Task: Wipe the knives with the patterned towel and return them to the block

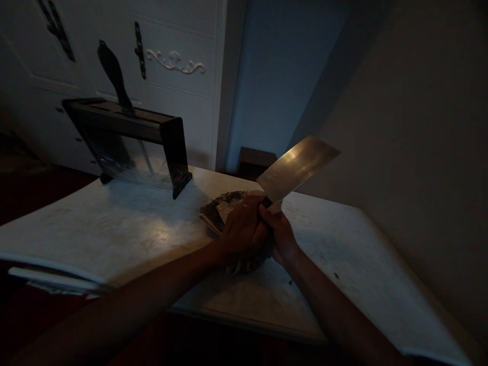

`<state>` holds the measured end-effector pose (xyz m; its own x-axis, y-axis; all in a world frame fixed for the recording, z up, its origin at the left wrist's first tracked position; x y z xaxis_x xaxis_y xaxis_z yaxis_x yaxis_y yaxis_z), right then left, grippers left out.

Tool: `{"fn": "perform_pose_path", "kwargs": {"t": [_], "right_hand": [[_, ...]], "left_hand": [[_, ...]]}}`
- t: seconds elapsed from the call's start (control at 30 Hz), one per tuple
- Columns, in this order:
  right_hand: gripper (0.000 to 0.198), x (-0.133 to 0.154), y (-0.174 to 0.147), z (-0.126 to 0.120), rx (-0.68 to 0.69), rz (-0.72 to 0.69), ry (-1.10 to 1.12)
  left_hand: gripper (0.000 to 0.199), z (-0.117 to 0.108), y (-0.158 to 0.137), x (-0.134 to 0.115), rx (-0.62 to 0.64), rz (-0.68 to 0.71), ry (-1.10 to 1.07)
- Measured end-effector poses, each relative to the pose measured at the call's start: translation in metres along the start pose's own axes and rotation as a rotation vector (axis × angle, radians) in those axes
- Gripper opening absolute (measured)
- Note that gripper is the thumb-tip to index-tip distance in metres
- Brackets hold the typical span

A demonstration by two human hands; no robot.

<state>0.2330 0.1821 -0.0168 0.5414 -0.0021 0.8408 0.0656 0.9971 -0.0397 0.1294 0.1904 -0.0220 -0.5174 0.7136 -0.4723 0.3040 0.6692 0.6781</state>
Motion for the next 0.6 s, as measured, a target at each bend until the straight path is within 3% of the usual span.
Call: {"fn": "perform_pose_path", "kwargs": {"t": [0.2, 0.4, 0.5, 0.6], "right_hand": [[0.042, 0.001, 0.006, -0.005, -0.084, -0.077, -0.009], [0.031, 0.008, 0.014, -0.011, -0.111, -0.153, -0.016], [0.026, 0.010, 0.019, -0.020, -0.147, -0.116, 0.035], [0.024, 0.010, 0.024, -0.027, -0.162, -0.056, 0.086]], "left_hand": [[0.044, 0.005, 0.001, 0.003, 0.028, 0.082, -0.039], [0.033, -0.002, 0.004, 0.007, -0.103, 0.096, -0.177], [0.026, -0.007, 0.006, 0.011, -0.150, 0.008, -0.215], [0.022, -0.008, 0.010, 0.016, -0.108, -0.141, -0.240]]}}
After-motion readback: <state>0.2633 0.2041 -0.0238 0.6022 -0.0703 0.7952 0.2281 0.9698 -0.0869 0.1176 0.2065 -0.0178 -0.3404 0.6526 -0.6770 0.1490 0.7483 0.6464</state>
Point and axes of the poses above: each hand's wrist, its own y-axis towards the middle knuckle, its own z-axis out of the palm, x = y × z, the point moved 2 cm from there along y, towards the middle knuckle, and after that the axes turned 4 degrees about y, right-handed, at the moved point
